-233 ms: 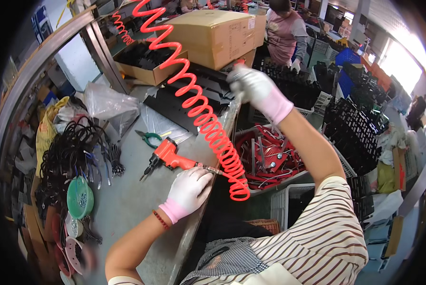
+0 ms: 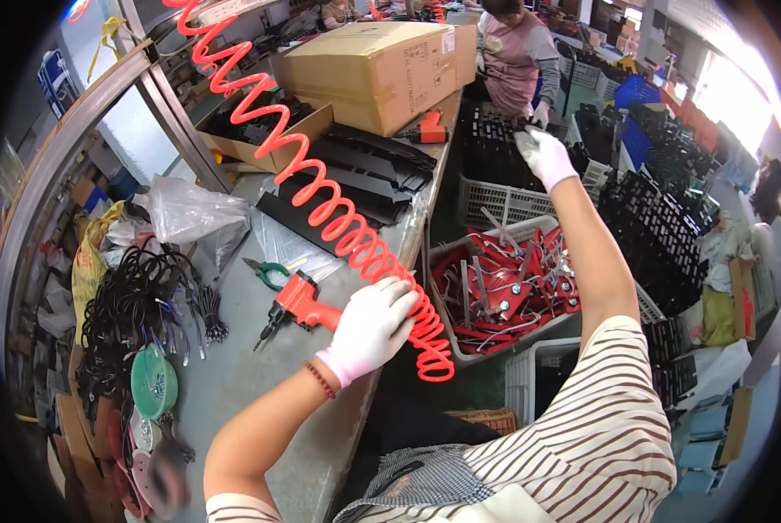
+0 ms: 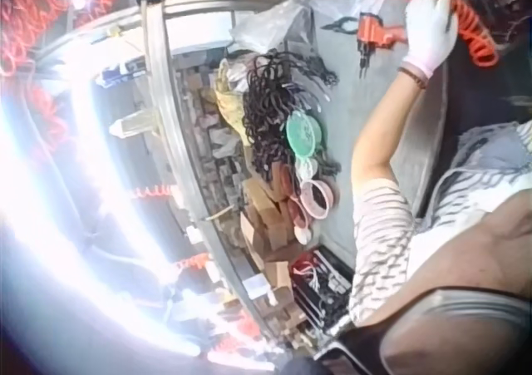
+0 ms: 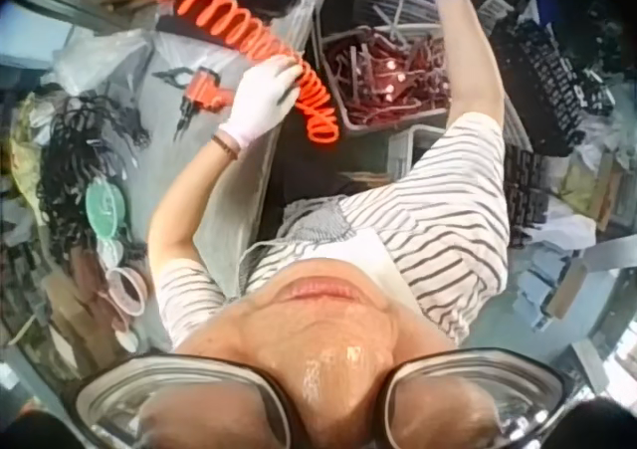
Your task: The person assembles an electronic device by first removing a component from a circuit board. They then use pliers to cut a black plastic frame and a pneumatic screwdriver to attach the circuit board to the frame. The person applies a label to the frame and secures it with screws. Finally, they connect a red power supply unit to the assembly.
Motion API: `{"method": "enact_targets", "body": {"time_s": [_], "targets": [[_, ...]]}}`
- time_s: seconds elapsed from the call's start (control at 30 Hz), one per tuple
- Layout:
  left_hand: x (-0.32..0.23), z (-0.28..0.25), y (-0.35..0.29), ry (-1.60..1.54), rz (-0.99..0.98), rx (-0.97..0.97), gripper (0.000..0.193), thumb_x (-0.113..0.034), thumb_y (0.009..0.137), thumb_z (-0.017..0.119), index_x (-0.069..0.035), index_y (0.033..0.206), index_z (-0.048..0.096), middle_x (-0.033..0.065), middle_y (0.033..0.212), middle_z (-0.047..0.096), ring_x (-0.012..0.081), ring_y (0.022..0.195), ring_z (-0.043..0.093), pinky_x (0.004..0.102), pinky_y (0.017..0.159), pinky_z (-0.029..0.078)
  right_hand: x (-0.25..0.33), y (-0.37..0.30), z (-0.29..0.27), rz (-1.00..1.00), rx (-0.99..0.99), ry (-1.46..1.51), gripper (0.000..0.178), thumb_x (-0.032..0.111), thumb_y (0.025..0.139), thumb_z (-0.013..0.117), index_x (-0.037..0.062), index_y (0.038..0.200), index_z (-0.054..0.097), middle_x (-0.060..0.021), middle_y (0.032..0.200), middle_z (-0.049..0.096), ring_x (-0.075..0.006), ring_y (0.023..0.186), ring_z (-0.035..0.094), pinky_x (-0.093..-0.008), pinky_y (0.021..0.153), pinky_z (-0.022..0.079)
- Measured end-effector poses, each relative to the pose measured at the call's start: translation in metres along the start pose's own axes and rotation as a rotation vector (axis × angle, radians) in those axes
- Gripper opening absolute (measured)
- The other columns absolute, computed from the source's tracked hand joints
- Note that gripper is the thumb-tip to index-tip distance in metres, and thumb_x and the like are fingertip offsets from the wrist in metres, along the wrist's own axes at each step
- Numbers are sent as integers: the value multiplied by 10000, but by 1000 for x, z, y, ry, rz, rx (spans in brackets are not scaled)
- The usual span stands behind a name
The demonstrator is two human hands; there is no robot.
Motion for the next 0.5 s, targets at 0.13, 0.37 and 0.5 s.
{"method": "enact_targets", "body": {"time_s": [0.13, 0.37, 0.5], "targets": [[26, 24, 39, 112, -8, 21, 381, -196, 805, 682, -43, 1143, 593, 148, 1266, 556, 347, 1271, 467, 466, 1043, 379, -4, 30, -61, 47, -272, 178, 278, 186, 959, 558, -41, 1120, 557, -203, 1060, 624, -344, 1026, 616, -430, 923, 516], [110, 63, 71, 301, -247, -44, 421, -293, 819, 660, -23, 1136, 599, 164, 1264, 571, 362, 1282, 451, 479, 1055, 374, 0, 56, -23, 92, -539, 494, 561, 359, 981, 547, -127, 1218, 395, -324, 1236, 466, -470, 1185, 488, -536, 1036, 438], [125, 72, 81, 202, -183, -140, 363, -253, 765, 680, -27, 1046, 640, 133, 1104, 635, 337, 1142, 548, 447, 988, 433, 2, 106, -41, 63, -475, 505, 497, 428, 995, 482, 2, 1246, 436, -234, 1245, 506, -422, 1121, 532, -552, 1011, 439]]}}
Point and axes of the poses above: each hand's wrist, its own y-axis towards the middle knuckle, its own z-axis out of the palm, x = y × z, the point moved 4 cm from there along y, towards the middle knuckle
